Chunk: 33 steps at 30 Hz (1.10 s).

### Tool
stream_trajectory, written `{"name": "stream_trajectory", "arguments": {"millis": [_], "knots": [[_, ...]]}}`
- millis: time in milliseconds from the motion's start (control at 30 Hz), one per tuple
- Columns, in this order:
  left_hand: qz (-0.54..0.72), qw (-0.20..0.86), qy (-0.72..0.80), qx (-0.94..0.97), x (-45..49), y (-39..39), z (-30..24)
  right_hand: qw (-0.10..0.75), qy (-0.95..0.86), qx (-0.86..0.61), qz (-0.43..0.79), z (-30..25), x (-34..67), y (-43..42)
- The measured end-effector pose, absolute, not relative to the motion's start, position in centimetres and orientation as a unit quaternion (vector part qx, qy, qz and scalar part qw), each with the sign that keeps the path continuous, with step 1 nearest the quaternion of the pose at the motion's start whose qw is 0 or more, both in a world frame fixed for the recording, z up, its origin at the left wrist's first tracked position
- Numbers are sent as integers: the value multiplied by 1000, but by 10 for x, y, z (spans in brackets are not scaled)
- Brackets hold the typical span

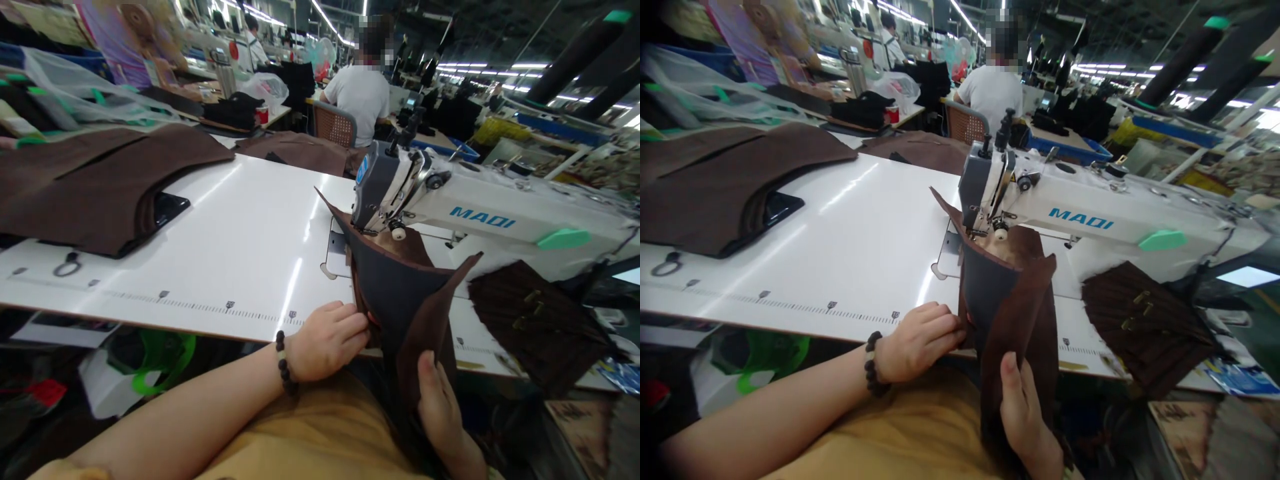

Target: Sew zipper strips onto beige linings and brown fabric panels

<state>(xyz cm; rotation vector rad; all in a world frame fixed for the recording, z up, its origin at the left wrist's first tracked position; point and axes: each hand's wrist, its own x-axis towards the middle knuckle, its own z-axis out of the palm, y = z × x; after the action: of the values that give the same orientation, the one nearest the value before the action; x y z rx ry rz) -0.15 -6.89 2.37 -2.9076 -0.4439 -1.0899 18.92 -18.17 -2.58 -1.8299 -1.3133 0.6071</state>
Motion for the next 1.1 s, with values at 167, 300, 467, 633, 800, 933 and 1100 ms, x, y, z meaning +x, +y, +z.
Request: {"name": "stream_trajectory", "arguments": {"millis": [167, 300, 467, 633, 800, 933, 1100], "knots": [[-367, -1, -119, -923, 1, -68, 25, 395, -494, -731, 256, -34, 195, -185], [-363, -14, -106, -926, 0, -68, 25, 394, -496, -726, 267, -26, 196, -185], [-328, -48, -111, -937, -6, -69, 23, 333, -582, -669, 321, 11, 192, -174], [-297, -81, -149, -940, -9, -73, 15, 242, -661, -625, 339, 38, 187, -157], [-289, -63, -158, -942, -11, -73, 12, 250, -655, -621, 351, 33, 185, -155], [-291, -27, -142, -946, -12, -72, 8, 261, -669, -607, 342, 34, 179, -155], [-289, -29, -155, -944, -12, -72, 4, 269, -687, -597, 315, 38, 175, -151]]}}
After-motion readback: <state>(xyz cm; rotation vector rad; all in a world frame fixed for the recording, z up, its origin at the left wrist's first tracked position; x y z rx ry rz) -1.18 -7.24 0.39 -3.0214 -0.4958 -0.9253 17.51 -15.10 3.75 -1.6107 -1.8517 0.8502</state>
